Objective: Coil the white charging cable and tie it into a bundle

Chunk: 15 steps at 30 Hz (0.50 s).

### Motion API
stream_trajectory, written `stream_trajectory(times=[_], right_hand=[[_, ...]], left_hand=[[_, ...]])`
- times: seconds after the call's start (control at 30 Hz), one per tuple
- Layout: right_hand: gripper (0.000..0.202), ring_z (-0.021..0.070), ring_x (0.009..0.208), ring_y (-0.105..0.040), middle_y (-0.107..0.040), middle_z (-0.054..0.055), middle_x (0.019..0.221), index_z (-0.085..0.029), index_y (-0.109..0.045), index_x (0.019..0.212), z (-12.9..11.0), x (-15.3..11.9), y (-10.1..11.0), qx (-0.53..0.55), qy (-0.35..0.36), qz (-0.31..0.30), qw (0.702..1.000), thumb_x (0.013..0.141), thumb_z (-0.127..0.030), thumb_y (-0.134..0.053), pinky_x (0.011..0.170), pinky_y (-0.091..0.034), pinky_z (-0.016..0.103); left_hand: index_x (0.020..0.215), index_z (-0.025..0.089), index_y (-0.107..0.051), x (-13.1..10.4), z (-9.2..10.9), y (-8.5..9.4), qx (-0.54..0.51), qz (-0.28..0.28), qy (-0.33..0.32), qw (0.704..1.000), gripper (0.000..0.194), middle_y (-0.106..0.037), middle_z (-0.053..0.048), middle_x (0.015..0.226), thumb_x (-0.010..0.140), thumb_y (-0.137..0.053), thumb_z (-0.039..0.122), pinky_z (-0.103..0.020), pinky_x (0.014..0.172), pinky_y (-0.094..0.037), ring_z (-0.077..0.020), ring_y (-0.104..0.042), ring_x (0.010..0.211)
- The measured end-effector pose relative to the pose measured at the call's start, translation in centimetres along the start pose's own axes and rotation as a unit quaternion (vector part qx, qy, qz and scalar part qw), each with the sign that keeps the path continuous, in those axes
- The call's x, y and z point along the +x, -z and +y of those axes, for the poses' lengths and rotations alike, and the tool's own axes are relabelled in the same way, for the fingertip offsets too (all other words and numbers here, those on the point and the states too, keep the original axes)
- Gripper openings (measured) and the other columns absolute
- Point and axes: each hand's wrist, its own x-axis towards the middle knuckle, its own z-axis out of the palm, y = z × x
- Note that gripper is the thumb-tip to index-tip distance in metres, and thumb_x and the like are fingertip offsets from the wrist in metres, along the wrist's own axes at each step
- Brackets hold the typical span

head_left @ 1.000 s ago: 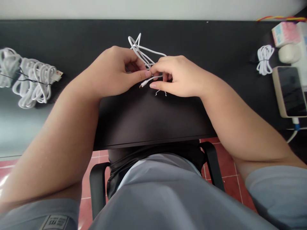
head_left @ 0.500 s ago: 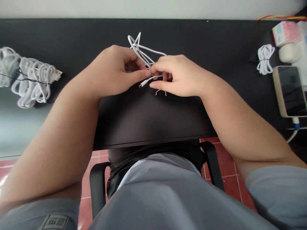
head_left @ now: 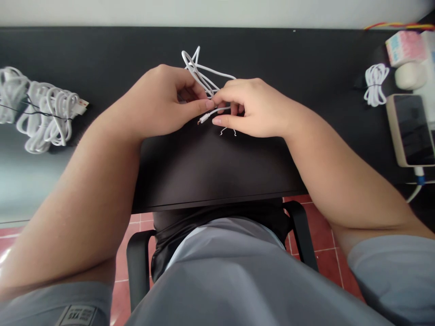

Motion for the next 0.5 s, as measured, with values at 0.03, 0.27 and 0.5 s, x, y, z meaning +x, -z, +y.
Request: stream_trajectory(times=[0.03, 0.27, 0.5], right_hand=[[0.023, 0.0218, 0.085, -0.065, -0.072, 0.002, 0.09, -0.032, -0.07, 0.103, -0.04, 0.0, 0.02, 0.001, -0.005, -0.002, 1.0, 0.085, -0.047, -0.066, 0.069, -0.043, 0.034], [0.024, 0.0224, 0.087, -0.065, -0.073, 0.002, 0.093, -0.033, -0.071, 0.104, -0.05, -0.01, 0.02, 0.002, -0.009, -0.003, 1.0, 0.085, -0.047, -0.066, 0.071, -0.044, 0.035], [0.021, 0.022, 0.085, -0.065, -0.072, 0.002, 0.09, -0.032, -0.07, 0.1, 0.06, -0.01, -0.03, 0.012, 0.003, 0.003, 1.0, 0.085, -0.046, -0.067, 0.07, -0.043, 0.035]], left_hand=[[0.105, 0.02, -0.078, 0.0, -0.01, 0.0, 0.0, 0.001, 0.001, 1.0, 0.049, -0.077, -0.002, 0.091, 0.085, -0.061, 0.062, -0.02, 0.078, -0.045, -0.0068, -0.061, 0.074], [0.105, 0.019, -0.078, 0.02, -0.02, -0.03, 0.0, 0.003, 0.005, 1.0, 0.052, -0.075, -0.002, 0.089, 0.085, -0.06, 0.064, -0.018, 0.073, -0.042, -0.0054, -0.059, 0.072], [0.104, 0.02, -0.078, 0.06, -0.02, -0.06, 0.004, 0.005, 0.008, 1.0, 0.052, -0.076, -0.002, 0.09, 0.084, -0.061, 0.064, -0.019, 0.072, -0.04, -0.0072, -0.061, 0.074]])
